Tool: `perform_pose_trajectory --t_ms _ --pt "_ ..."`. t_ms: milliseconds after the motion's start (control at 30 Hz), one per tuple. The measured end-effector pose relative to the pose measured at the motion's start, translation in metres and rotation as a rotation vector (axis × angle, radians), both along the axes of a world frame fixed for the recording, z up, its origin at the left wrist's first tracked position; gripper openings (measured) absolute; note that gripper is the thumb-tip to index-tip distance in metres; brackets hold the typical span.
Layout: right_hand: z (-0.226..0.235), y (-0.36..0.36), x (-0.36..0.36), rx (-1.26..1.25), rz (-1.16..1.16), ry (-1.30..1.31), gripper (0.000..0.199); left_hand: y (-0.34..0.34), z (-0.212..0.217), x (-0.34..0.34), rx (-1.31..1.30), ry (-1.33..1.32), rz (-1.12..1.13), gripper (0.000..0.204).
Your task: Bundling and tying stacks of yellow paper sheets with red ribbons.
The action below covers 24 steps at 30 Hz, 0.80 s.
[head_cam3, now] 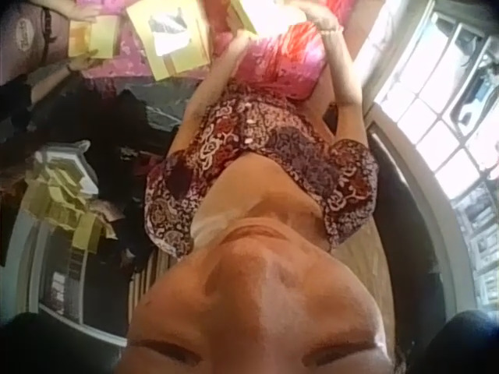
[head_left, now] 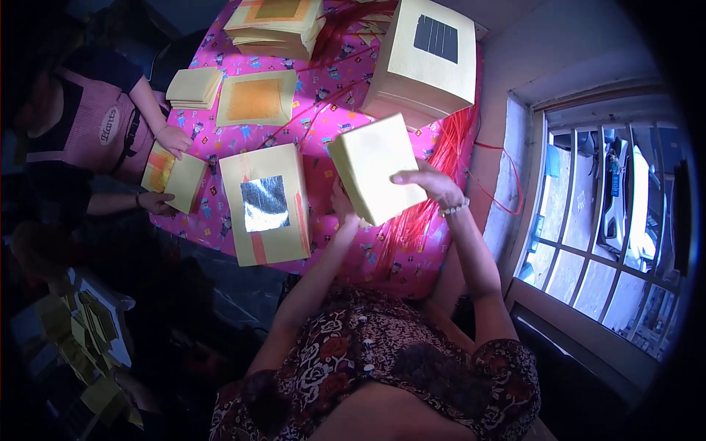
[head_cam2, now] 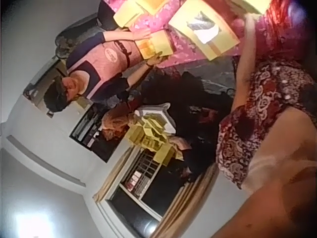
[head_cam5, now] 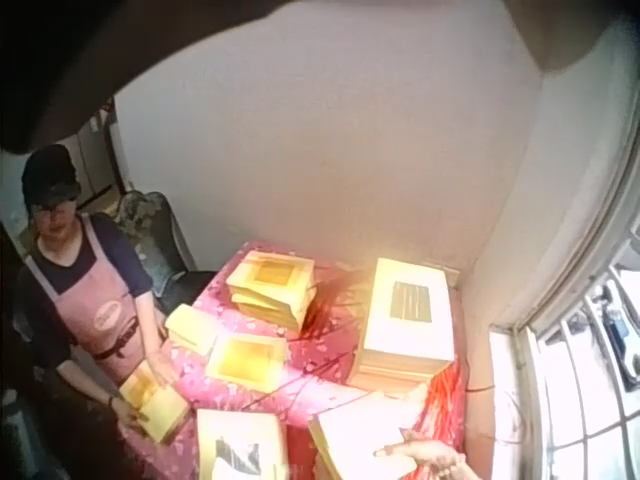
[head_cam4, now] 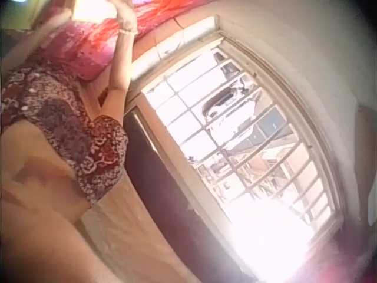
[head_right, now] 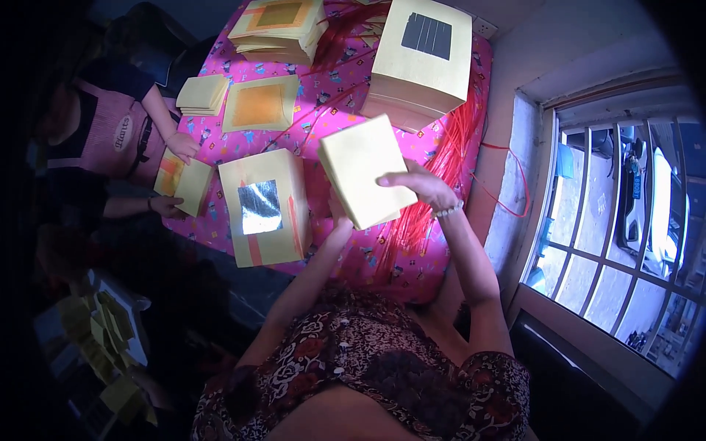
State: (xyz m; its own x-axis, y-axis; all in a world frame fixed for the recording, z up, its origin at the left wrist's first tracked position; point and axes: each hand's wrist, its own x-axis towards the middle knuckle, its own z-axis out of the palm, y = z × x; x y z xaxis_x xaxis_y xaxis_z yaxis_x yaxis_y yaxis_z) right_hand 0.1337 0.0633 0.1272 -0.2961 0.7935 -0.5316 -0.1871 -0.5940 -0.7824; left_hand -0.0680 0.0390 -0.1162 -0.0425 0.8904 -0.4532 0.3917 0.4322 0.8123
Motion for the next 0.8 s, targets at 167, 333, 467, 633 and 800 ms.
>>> perform_pose_trajectory --t_ms 167,333,467,633,800 --pt "-0.082 -0.054 0.018 -0.174 -0.099 0.13 0.076 -0.012 0.042 0.009 0.161 -0.278 0.096 0.071" --pt "-0.094 -0.052 0.012 -0.262 -0.096 0.175 0.073 -0.014 0.046 0.002 0.2 -0.368 0.089 0.073" --pt "-0.093 -0.051 0.01 -0.226 -0.098 0.205 0.072 -0.011 0.052 -0.005 0.062 -0.267 0.047 0.069" --pt "-0.095 -0.048 0.007 -0.2 -0.084 0.18 0.072 -0.01 0.085 -0.002 -0.161 -0.117 0.035 0.057" --pt "-0.1 -0.045 0.006 -0.128 -0.026 0.124 0.071 -0.007 0.075 -0.009 -0.086 -0.318 0.029 0.068"
